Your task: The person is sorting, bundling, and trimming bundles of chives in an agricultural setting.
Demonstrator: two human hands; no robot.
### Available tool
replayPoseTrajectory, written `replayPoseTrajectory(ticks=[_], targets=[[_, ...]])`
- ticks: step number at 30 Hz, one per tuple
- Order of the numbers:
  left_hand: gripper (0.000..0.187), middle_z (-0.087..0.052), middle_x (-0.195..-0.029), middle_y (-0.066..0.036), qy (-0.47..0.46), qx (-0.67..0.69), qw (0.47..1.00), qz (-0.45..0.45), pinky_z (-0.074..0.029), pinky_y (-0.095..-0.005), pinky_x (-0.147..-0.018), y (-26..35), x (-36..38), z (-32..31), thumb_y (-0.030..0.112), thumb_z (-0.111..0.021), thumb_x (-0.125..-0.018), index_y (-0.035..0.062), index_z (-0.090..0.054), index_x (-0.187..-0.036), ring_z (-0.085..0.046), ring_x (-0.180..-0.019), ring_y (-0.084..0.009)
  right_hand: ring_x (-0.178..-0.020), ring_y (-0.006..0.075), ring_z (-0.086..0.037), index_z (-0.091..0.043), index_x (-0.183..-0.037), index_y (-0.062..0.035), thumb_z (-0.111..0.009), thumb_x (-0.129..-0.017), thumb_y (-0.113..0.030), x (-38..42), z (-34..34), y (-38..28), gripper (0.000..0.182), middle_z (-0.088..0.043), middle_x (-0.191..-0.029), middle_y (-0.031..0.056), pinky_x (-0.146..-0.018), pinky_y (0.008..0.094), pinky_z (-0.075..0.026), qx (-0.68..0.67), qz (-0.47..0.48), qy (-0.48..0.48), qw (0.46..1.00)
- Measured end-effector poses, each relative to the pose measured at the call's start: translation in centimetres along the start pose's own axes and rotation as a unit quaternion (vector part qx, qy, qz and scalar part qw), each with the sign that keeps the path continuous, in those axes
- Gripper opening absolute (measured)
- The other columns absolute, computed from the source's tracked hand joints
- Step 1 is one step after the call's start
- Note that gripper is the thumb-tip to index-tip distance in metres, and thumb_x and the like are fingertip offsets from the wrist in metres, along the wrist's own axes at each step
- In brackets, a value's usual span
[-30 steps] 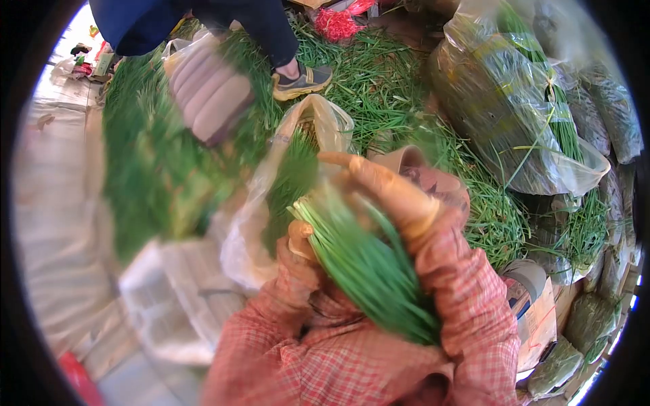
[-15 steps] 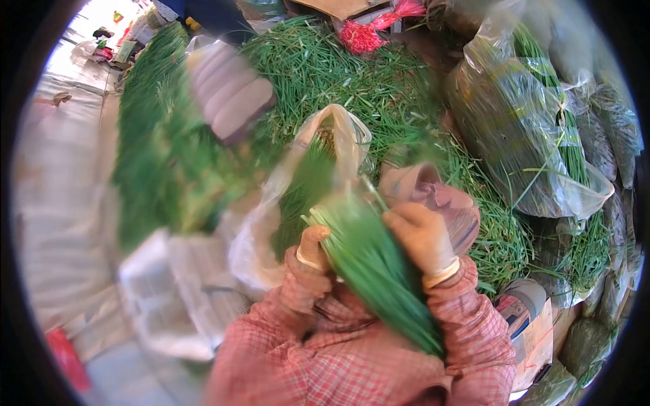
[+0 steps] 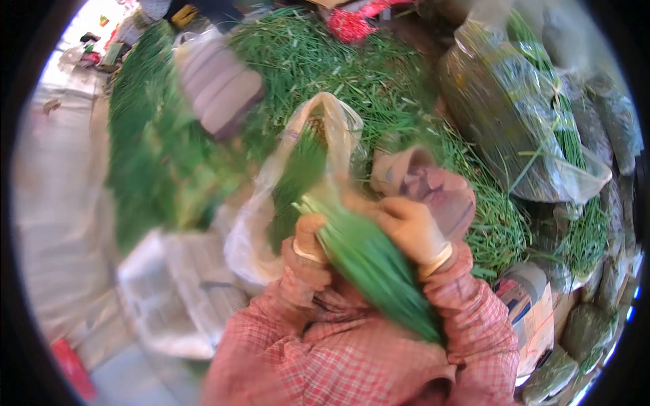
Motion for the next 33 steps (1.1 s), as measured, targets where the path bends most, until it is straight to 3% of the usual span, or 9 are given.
replayPoseTrajectory(ticks=[4,7,10,11,14,19,25,30,33], targets=[[0.055,-0.048,-0.087,-0.003,0.025,-0.031,0.986,-0.16,-0.044,-0.033,-0.08,4.1,0.1,-1.3,0.03,-0.064,-0.071,0.0101,-0.042,-0.118,-0.048,-0.082,-0.0184,-0.083,0.0122,-0.056,-0.063,-0.098,-0.0057,-0.055,-0.085,-0.019,1.4,6.7,1.8,0.02,-0.063,-0.093,0.0037,-0.073,0.0262,-0.045,-0.136,-0.03,0.113,0.984],[0.048,-0.047,-0.092,0.003,-0.126,0.33,0.917,-0.187,-0.043,-0.0266,-0.077,9.5,-1.3,-4.3,0.017,-0.068,-0.071,0.0164,-0.047,-0.114,-0.044,-0.087,-0.0101,-0.074,0.0087,-0.052,-0.062,-0.1,-0.0033,-0.055,-0.085,-0.017,5.2,14.2,2.5,0.021,-0.062,-0.093,0.0025,-0.066,0.0218,-0.041,-0.196,-0.024,0.295,0.935],[0.047,-0.046,-0.089,0.004,-0.111,0.106,0.93,-0.335,-0.044,-0.0227,-0.074,15.4,-2.2,-3.6,0.008,-0.069,-0.068,0.0165,-0.049,-0.11,-0.046,-0.083,-0.0056,-0.07,0.0053,-0.047,-0.058,-0.109,-0.0015,-0.05,-0.09,-0.017,10.2,19.0,6.0,0.026,-0.057,-0.084,0.0001,-0.061,0.0169,-0.037,-0.213,0.017,0.352,0.911],[0.034,-0.048,-0.089,0.007,-0.208,0.134,0.923,-0.296,-0.044,-0.0205,-0.08,16.6,-2.7,-4.0,0.008,-0.061,-0.072,0.0157,-0.054,-0.104,-0.046,-0.084,-0.0047,-0.07,0.0053,-0.047,-0.057,-0.109,-0.0011,-0.05,-0.089,-0.017,11.8,19.6,6.9,0.026,-0.057,-0.083,0.0,-0.06,0.017,-0.037,-0.201,0.015,0.364,0.909],[0.035,-0.047,-0.09,0.007,-0.247,0.156,0.91,-0.295,-0.043,-0.0209,-0.081,19.2,-3.0,-4.9,0.011,-0.063,-0.07,0.0151,-0.055,-0.104,-0.046,-0.086,-0.0055,-0.067,0.0048,-0.048,-0.056,-0.108,-0.0006,-0.051,-0.089,-0.019,15.6,19.1,8.1,0.027,-0.057,-0.081,-0.0002,-0.058,0.0167,-0.037,-0.18,-0.015,0.386,0.904],[0.038,-0.048,-0.097,-0.001,-0.07,-0.179,0.839,-0.51,-0.04,-0.0308,-0.089,18.0,-3.2,-10.2,0.021,-0.049,-0.083,0.0113,-0.041,-0.119,-0.046,-0.097,-0.0165,-0.061,0.0059,-0.049,-0.06,-0.095,-0.0003,-0.052,-0.085,-0.011,18.5,13.9,3.1,0.016,-0.058,-0.074,0.0022,-0.054,0.0179,-0.038,-0.228,-0.049,0.352,0.907],[0.042,-0.048,-0.098,-0.004,-0.299,-0.083,0.877,-0.366,-0.04,-0.0342,-0.091,13.3,-5.1,-14.4,0.024,-0.047,-0.084,0.0108,-0.037,-0.123,-0.045,-0.099,-0.0191,-0.075,0.0166,-0.053,-0.064,-0.089,-0.0012,-0.059,-0.078,-0.004,16.9,11.6,-6.0,0.012,-0.058,-0.081,0.0072,-0.066,0.0258,-0.043,-0.051,0.141,0.31,0.939],[0.03,-0.046,-0.078,0.004,-0.193,0.141,0.942,-0.236,-0.035,-0.0233,-0.075,9.9,-5.2,-15.6,0.014,-0.062,-0.065,0.0153,-0.046,-0.09,-0.038,-0.068,-0.0099,-0.079,0.0293,-0.056,-0.063,-0.086,-0.0058,-0.065,-0.075,-0.014,13.8,10.3,-4.7,0.014,-0.058,-0.083,0.0129,-0.069,0.0354,-0.045,0.172,0.176,0.323,0.914],[0.032,-0.048,-0.093,-0.001,-0.23,0.084,0.938,-0.245,-0.04,-0.0358,-0.082,8.7,-4.3,-13.8,0.019,-0.055,-0.075,0.0123,-0.046,-0.106,-0.043,-0.083,-0.0167,-0.077,0.0308,-0.056,-0.062,-0.088,-0.004,-0.065,-0.075,-0.016,13.6,8.7,-2.8,0.018,-0.058,-0.081,0.0136,-0.069,0.0359,-0.045,0.1,0.135,0.272,0.947]])
Point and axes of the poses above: each hand's wrist, its own x-axis away from the middle knuckle, its own z-axis out of the back of the hand, y = z × x, the point moved 3 cm from there along -x, towards the middle knuckle
